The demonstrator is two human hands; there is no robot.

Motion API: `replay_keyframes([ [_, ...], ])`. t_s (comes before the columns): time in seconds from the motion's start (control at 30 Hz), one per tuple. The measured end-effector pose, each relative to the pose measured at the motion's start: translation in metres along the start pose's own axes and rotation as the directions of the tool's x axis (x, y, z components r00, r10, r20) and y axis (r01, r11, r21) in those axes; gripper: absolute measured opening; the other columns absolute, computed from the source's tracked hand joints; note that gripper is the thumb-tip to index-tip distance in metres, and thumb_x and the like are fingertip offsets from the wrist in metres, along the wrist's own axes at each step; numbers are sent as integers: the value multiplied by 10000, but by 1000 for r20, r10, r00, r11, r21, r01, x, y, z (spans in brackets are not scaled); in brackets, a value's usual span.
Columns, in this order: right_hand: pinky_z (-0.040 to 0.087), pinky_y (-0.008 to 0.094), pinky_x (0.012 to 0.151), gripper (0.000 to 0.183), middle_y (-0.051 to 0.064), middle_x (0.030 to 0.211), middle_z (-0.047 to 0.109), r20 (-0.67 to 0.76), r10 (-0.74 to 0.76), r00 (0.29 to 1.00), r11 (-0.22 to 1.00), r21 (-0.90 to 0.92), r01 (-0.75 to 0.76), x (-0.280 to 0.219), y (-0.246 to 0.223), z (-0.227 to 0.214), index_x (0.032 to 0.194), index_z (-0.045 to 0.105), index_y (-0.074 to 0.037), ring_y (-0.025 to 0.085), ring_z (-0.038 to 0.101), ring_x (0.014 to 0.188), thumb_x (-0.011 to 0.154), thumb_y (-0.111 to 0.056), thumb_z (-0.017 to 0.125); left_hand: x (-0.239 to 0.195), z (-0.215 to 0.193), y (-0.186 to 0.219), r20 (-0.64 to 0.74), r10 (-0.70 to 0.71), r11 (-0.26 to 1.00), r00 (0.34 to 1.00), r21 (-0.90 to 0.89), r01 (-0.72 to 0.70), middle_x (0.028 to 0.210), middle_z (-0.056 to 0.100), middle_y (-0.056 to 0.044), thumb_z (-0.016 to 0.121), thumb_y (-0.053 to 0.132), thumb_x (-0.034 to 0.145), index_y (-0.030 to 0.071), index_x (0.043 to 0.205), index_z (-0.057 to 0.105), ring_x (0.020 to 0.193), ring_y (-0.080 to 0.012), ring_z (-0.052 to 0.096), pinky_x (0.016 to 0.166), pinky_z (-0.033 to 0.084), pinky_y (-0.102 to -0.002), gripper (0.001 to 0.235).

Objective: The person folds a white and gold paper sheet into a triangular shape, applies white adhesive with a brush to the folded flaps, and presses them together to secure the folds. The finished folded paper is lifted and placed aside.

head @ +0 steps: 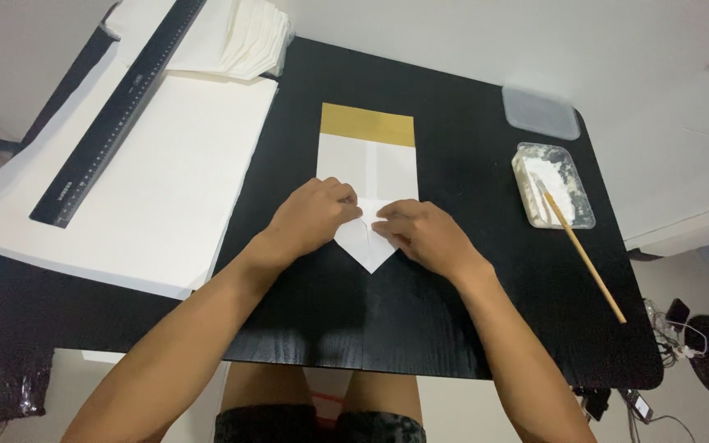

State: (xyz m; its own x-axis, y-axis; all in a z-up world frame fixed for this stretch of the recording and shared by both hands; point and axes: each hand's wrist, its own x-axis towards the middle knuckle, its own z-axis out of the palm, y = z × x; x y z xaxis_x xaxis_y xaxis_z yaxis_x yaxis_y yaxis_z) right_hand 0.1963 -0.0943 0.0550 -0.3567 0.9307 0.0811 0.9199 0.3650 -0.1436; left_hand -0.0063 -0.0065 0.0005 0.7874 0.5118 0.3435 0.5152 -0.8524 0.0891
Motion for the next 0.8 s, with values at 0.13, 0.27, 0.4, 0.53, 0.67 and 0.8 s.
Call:
replay_keyframes([
  [0.13,526,332,919,182,82,1134,763,40,49,998,998,-29,-47,2,-18,-13,1057,797,-115,244,709,1055,900,-84,710,0,-4,1,19,-1,1000,1000,-8,1,1057,723,-27,553,160,1023,188,1022,789,1021,-174,653,852,491,-312,237],
  [0.27,505,315,934,193,41,1182,743,27,4,1000,998,-64,-2,1,-10,-7,1063,802,-138,206,693,1105,898,-93,713,-1,-6,1,23,-3,1000,1000,-11,3,1076,714,-30,541,163,1029,193,1030,783,1044,-186,649,872,493,-333,244],
  [0.4,458,363,1039,279,16,1235,719,87,-10,996,991,-129,21,-2,-3,-2,1164,775,-189,200,652,1175,906,-118,696,-2,-8,2,33,-9,1000,999,-24,10,1107,711,-28,573,144,1003,209,1041,787,1087,-196,629,931,482,-346,227],
  [0.53,442,398,1078,240,50,1217,726,87,8,996,1000,-11,-7,-14,-9,-17,1134,779,-170,225,648,1204,928,-128,664,0,-7,-3,17,-50,980,999,-194,52,1167,688,-54,604,100,978,181,1074,776,1160,-222,605,971,498,-346,214],
  [0.67,386,516,1139,424,169,1363,649,86,290,953,908,292,-302,-75,17,-28,1362,630,-84,360,573,1316,955,-206,637,-3,2,-15,1,-239,773,971,-605,191,1177,651,-146,638,122,958,92,1225,680,1155,-288,621,990,520,-387,272],
  [0.8,321,557,1177,638,170,1488,545,-34,578,815,808,164,-566,-155,88,4,1447,559,-125,393,462,1416,898,-418,700,0,5,-15,74,-290,687,954,-679,261,1103,703,-116,685,152,938,86,1043,691,1131,-283,668,997,540,-393,124],
])
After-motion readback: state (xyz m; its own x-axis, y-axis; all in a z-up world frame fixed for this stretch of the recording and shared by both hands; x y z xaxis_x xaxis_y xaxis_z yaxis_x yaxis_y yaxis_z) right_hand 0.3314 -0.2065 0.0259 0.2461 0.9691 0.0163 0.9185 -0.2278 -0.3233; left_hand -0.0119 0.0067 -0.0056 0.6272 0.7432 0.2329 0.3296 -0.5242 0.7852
